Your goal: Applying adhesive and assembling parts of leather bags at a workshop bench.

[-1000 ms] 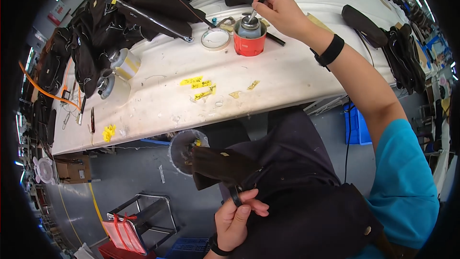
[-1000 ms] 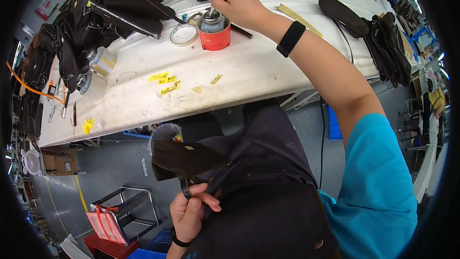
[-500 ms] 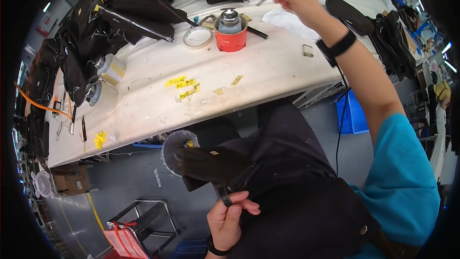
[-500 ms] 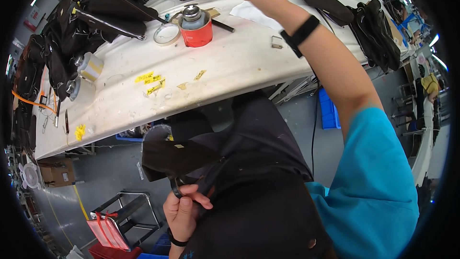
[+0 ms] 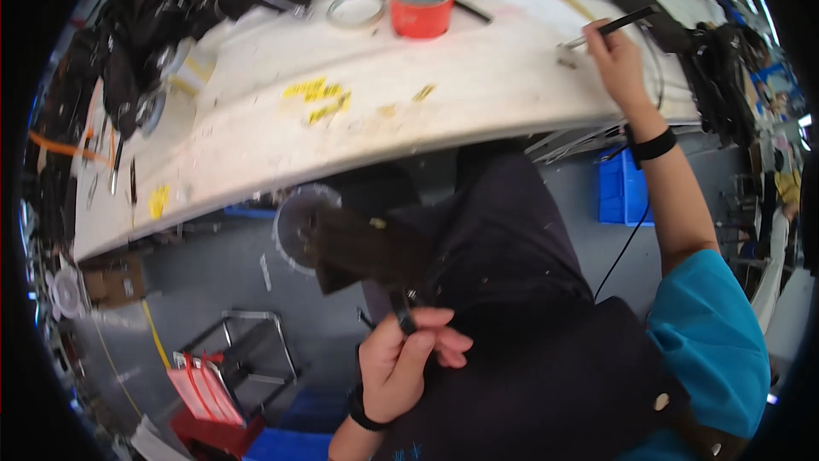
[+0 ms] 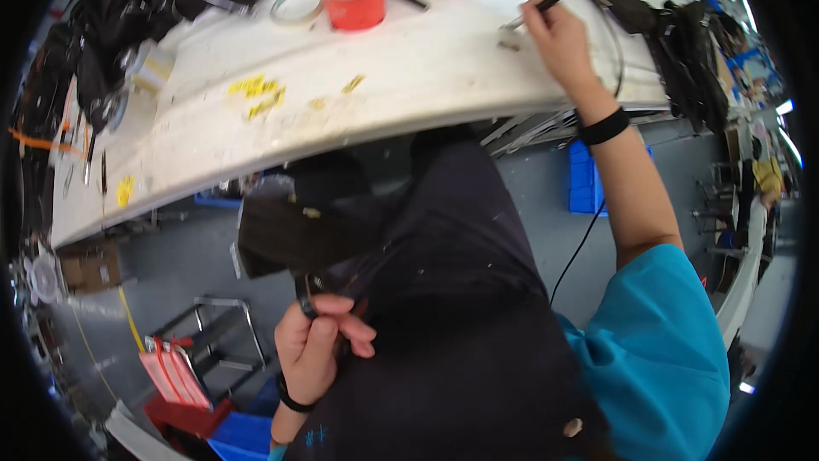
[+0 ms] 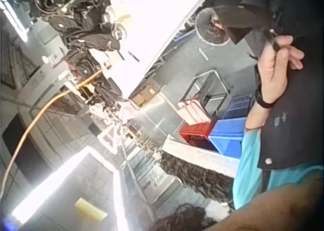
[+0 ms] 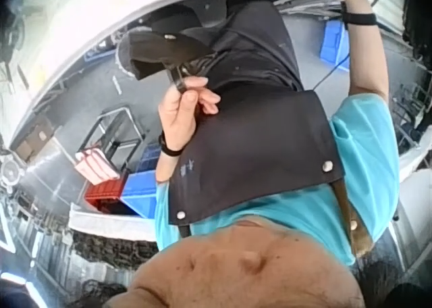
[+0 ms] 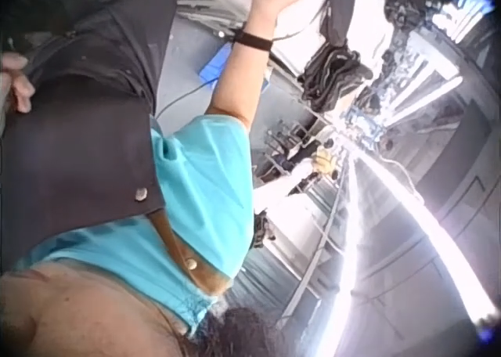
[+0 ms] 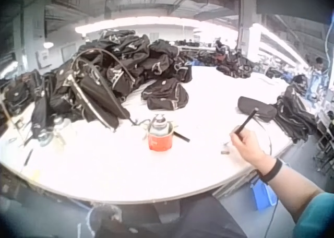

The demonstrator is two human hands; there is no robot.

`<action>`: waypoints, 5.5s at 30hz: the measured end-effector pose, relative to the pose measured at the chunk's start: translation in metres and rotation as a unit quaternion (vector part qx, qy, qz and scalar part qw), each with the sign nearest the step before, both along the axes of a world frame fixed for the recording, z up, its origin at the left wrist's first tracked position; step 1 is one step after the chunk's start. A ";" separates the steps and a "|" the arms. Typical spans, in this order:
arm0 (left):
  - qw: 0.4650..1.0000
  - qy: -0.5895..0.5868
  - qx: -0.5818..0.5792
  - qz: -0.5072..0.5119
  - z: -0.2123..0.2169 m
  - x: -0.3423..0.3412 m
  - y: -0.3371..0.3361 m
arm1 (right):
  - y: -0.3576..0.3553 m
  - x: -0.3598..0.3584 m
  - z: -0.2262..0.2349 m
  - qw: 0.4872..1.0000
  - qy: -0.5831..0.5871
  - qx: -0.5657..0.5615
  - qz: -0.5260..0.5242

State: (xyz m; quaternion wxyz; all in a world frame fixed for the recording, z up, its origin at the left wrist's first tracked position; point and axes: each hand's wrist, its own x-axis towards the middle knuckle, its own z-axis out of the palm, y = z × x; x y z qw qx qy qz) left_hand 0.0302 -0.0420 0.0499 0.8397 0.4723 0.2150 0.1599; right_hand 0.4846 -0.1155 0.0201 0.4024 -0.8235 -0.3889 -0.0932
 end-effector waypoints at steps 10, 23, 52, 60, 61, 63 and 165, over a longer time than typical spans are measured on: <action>0.994 0.064 0.088 0.000 0.005 0.004 -0.004 | 0.000 -0.125 0.041 0.932 0.288 0.095 0.201; 0.986 0.062 0.156 0.005 0.000 0.000 -0.009 | 0.024 -0.272 0.045 0.828 0.219 0.075 0.510; 0.993 0.083 0.075 0.031 -0.006 -0.008 -0.005 | 0.048 -0.168 0.049 0.927 -0.020 0.042 0.372; 0.995 0.069 -0.025 0.063 0.009 0.002 -0.007 | 0.065 -0.038 0.020 0.920 -0.287 -0.152 0.219; 0.995 0.075 -0.018 0.059 0.010 0.002 -0.006 | 0.067 -0.034 0.017 0.921 -0.279 -0.169 0.214; 0.996 0.079 -0.009 0.048 0.009 0.003 -0.004 | 0.070 -0.030 0.013 0.923 -0.242 -0.198 0.226; 0.999 0.024 -0.031 0.022 -0.017 -0.004 -0.021 | 0.015 -0.282 0.039 0.843 0.107 -0.065 0.523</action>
